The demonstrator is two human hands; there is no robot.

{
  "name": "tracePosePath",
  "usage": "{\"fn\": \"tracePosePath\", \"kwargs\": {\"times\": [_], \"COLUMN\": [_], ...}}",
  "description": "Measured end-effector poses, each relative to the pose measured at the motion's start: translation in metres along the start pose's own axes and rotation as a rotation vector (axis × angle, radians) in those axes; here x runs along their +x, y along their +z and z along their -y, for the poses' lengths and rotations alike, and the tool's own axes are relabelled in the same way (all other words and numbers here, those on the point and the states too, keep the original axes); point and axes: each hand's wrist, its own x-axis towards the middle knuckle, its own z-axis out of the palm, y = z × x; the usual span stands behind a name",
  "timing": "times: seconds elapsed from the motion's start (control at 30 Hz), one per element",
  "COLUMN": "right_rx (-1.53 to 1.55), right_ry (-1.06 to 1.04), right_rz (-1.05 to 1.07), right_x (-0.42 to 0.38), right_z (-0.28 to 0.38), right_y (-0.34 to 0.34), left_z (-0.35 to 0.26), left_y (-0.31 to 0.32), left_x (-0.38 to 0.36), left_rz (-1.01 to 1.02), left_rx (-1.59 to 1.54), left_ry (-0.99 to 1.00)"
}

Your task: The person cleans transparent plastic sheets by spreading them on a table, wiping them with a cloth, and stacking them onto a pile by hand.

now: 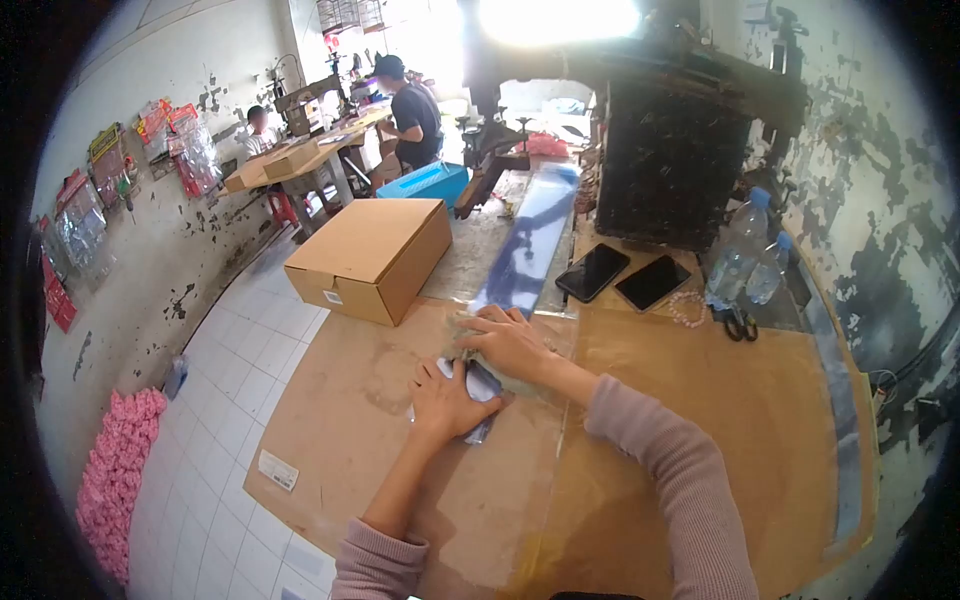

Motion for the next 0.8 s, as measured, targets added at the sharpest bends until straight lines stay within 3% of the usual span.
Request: {"fn": "tracePosePath", "kwargs": {"times": [0.07,0.1,0.13,0.27,0.4,0.5,0.57,0.67,0.73,0.8], "right_rx": [0.064,0.045,0.03,-0.148,-0.36,-0.435,-0.498,-0.537,-0.36,-0.195], "right_ry": [0.084,0.044,0.024,0.264,0.353,0.466,0.592,0.726,0.69,0.809], "right_rz": [0.16,-0.006,-0.015,0.067,0.042,0.053,0.055,-0.098,-0.239,-0.366], "right_x": [0.007,0.011,0.015,0.034,0.058,0.07,0.075,0.077,0.071,0.075], "right_z": [-0.031,-0.043,-0.062,-0.135,-0.182,-0.201,-0.217,-0.255,-0.267,-0.259], "right_y": [0.035,0.038,0.045,0.053,0.06,0.063,0.069,0.093,0.091,0.074], "left_z": [0.001,0.002,0.001,0.001,0.003,0.003,0.002,0.002,0.003,0.004], "left_y": [0.007,0.003,-0.003,-0.006,-0.003,0.005,-0.001,-0.006,-0.004,-0.004], "left_x": [-0.003,-0.004,-0.001,-0.002,0.001,0.0,0.0,0.002,0.001,0.001], "left_rz": [-0.054,-0.005,0.03,0.1,0.063,-0.081,0.035,0.078,0.073,0.062], "left_rx": [-0.045,-0.068,-0.098,-0.143,-0.15,-0.054,-0.111,-0.134,-0.115,-0.128], "left_ry": [0.004,0.003,0.001,0.01,0.015,0.027,0.001,-0.014,-0.01,-0.014]}}
